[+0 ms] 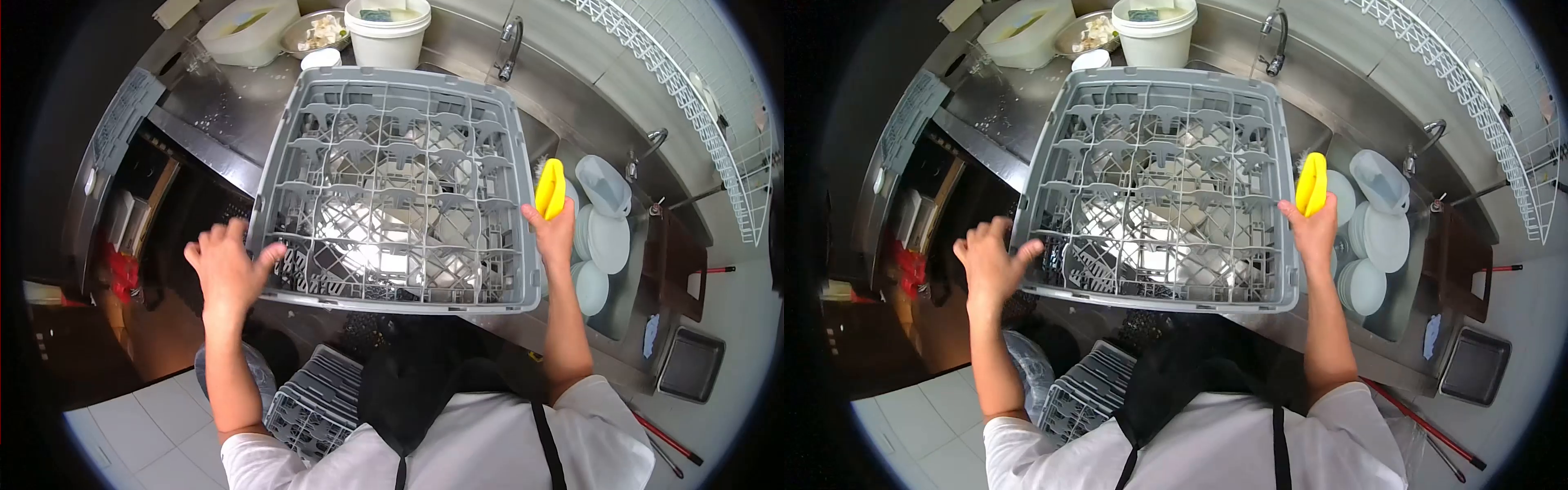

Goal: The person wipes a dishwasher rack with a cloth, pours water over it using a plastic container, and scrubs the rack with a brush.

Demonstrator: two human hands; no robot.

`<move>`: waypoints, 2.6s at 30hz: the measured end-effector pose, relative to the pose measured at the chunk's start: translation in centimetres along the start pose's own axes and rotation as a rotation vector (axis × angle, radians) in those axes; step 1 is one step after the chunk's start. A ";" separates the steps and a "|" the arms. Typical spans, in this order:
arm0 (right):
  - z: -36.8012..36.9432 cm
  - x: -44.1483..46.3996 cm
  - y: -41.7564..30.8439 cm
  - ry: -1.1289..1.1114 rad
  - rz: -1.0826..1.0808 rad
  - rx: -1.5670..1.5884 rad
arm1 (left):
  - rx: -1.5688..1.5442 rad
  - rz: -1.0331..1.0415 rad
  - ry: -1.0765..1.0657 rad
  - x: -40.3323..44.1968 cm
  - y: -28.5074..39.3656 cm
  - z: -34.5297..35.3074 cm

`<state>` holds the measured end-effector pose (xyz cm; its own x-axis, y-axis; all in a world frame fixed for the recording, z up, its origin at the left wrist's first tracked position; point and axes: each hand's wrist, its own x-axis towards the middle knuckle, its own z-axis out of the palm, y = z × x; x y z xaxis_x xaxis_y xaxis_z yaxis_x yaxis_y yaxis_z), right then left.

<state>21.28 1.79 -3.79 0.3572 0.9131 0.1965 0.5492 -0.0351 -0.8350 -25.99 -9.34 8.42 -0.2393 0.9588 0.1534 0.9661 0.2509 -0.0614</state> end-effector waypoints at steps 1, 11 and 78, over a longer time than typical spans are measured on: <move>-0.3 0.3 0.5 -0.026 -0.027 -0.015 | -0.082 -0.005 0.031 1.7 -0.5 0.6; -3.2 2.5 1.7 -0.183 -0.044 -0.286 | -0.846 -0.045 -0.387 6.6 -1.1 10.1; 17.5 27.0 -13.8 -0.780 -0.906 -1.679 | -0.367 0.301 -0.167 19.4 11.3 12.5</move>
<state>10.09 34.00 4.00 -0.4335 0.8084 -0.3981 0.5153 0.5848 0.6264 -20.89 13.75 -1.64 0.0721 0.9972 0.0202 0.9581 -0.0748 0.2765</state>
